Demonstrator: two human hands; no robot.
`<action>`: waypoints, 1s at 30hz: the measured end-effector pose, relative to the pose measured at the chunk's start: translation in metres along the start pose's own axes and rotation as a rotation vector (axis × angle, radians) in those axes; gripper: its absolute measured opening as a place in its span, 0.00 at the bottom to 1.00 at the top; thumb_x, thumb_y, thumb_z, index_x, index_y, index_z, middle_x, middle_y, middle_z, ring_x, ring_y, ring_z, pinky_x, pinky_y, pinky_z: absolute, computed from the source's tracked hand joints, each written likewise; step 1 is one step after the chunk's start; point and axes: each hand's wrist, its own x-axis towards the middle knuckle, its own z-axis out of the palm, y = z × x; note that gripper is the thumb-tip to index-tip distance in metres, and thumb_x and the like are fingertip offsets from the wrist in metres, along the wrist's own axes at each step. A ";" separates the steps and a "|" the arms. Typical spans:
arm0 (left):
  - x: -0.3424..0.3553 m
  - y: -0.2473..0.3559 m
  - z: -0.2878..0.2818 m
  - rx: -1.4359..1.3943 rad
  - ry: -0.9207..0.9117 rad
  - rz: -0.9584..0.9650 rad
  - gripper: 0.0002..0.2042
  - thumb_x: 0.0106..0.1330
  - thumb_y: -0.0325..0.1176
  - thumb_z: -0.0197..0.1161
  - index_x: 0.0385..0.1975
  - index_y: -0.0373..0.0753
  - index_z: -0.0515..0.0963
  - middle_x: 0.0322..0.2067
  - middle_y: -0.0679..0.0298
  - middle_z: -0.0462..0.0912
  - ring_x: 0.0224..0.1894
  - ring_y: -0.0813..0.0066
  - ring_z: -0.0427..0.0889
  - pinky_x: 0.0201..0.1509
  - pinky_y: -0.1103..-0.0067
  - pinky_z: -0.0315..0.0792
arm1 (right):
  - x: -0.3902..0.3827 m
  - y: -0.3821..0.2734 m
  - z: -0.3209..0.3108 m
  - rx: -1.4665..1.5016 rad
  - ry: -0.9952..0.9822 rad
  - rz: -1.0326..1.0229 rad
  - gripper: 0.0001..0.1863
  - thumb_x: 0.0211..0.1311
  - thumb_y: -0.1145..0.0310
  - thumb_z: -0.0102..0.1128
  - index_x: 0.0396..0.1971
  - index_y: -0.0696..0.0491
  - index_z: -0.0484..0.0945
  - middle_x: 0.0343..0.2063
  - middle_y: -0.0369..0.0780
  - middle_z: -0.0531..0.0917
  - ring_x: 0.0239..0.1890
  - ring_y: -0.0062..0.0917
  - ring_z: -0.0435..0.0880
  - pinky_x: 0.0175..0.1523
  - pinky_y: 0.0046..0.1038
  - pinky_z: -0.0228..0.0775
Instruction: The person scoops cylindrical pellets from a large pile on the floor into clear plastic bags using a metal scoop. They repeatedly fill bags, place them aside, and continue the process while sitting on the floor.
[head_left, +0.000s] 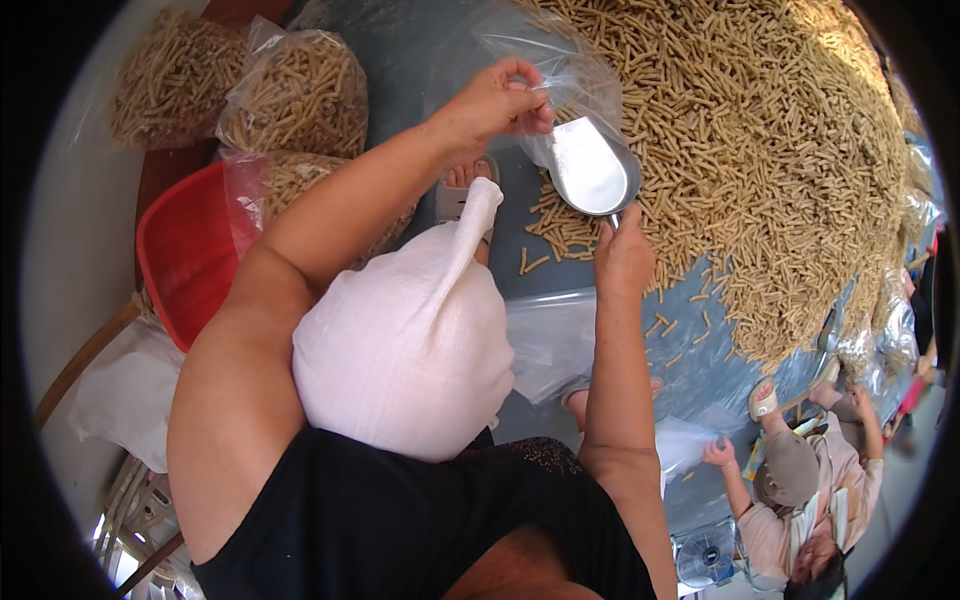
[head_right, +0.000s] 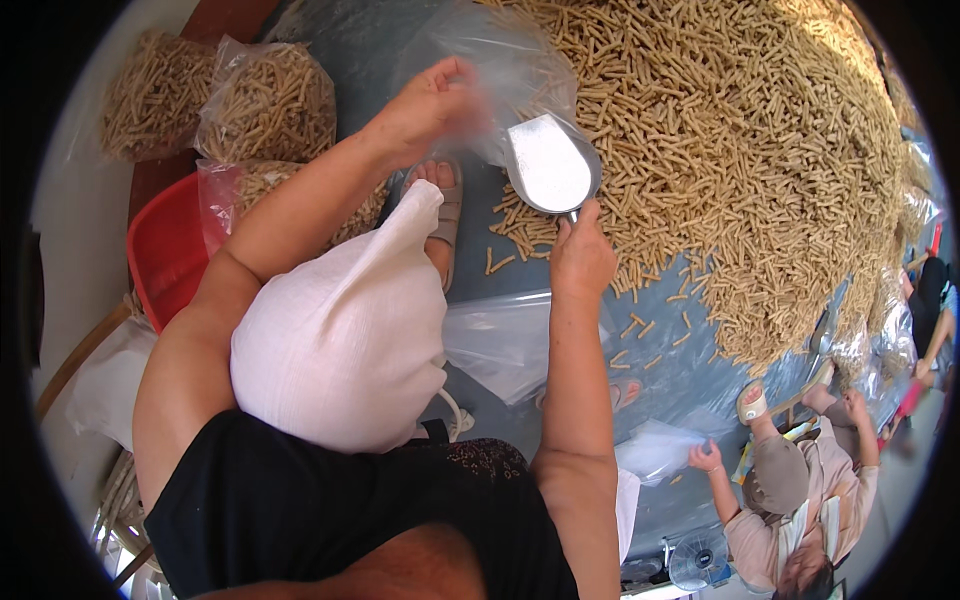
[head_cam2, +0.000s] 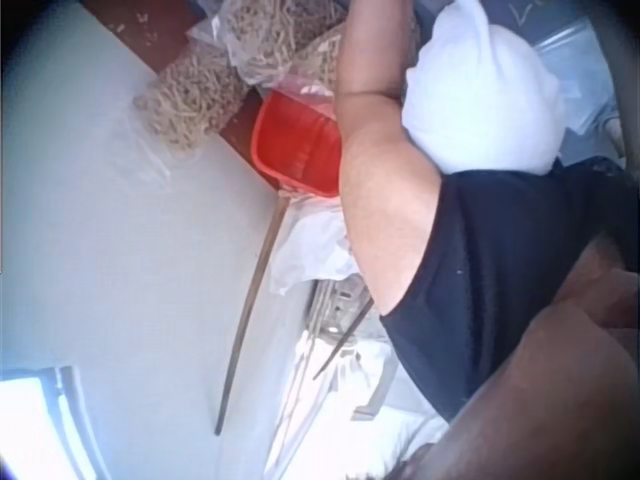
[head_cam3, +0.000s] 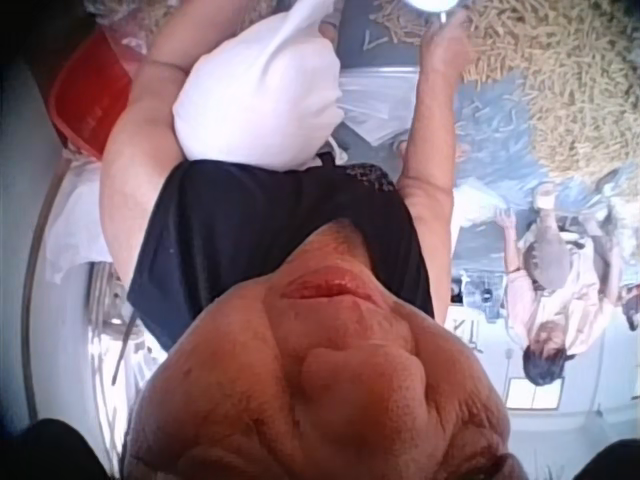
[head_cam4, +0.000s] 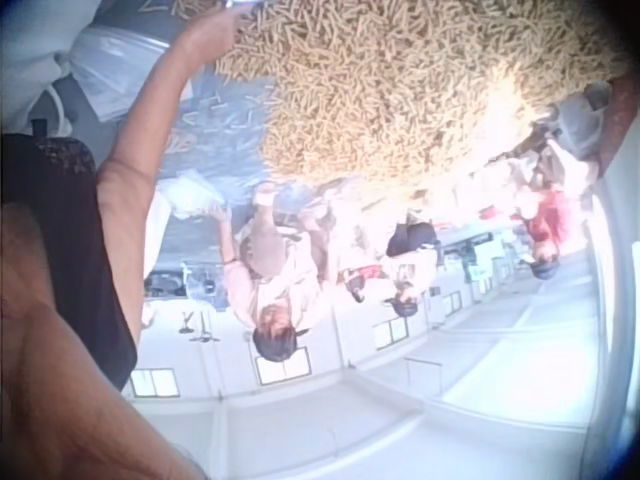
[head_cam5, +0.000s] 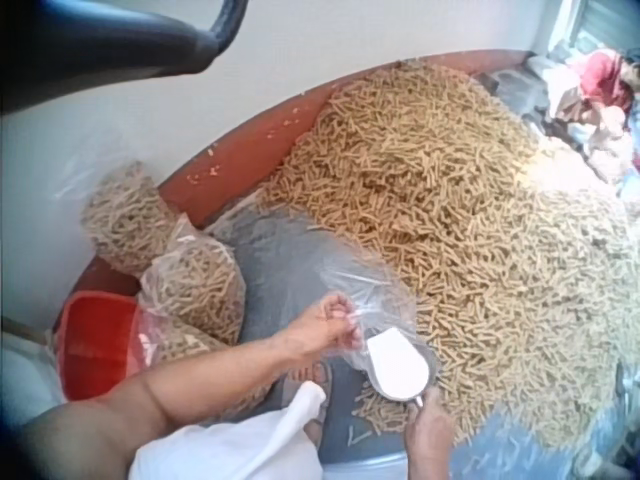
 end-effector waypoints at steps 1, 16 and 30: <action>-0.003 0.002 0.000 0.125 -0.056 0.077 0.06 0.64 0.29 0.60 0.39 0.38 0.78 0.40 0.66 0.81 0.34 0.78 0.82 0.37 0.76 0.75 | 0.001 0.002 0.003 0.002 0.000 0.016 0.17 0.61 0.62 0.62 0.45 0.50 0.68 0.27 0.49 0.84 0.32 0.50 0.82 0.36 0.47 0.71; 0.015 -0.021 0.010 1.065 0.029 0.474 0.20 0.66 0.23 0.50 0.56 0.46 0.78 0.47 0.56 0.82 0.47 0.57 0.82 0.51 0.70 0.75 | -0.097 0.162 -0.002 0.461 -0.001 0.209 0.17 0.55 0.65 0.67 0.41 0.58 0.79 0.29 0.48 0.83 0.30 0.39 0.82 0.40 0.34 0.73; 0.025 -0.021 0.027 0.707 -0.062 0.133 0.24 0.68 0.25 0.52 0.66 0.46 0.68 0.47 0.65 0.81 0.23 0.85 0.71 0.28 0.81 0.73 | -0.140 0.258 0.041 0.393 0.096 0.354 0.13 0.56 0.67 0.68 0.28 0.62 0.76 0.17 0.37 0.73 0.22 0.17 0.65 0.29 0.28 0.63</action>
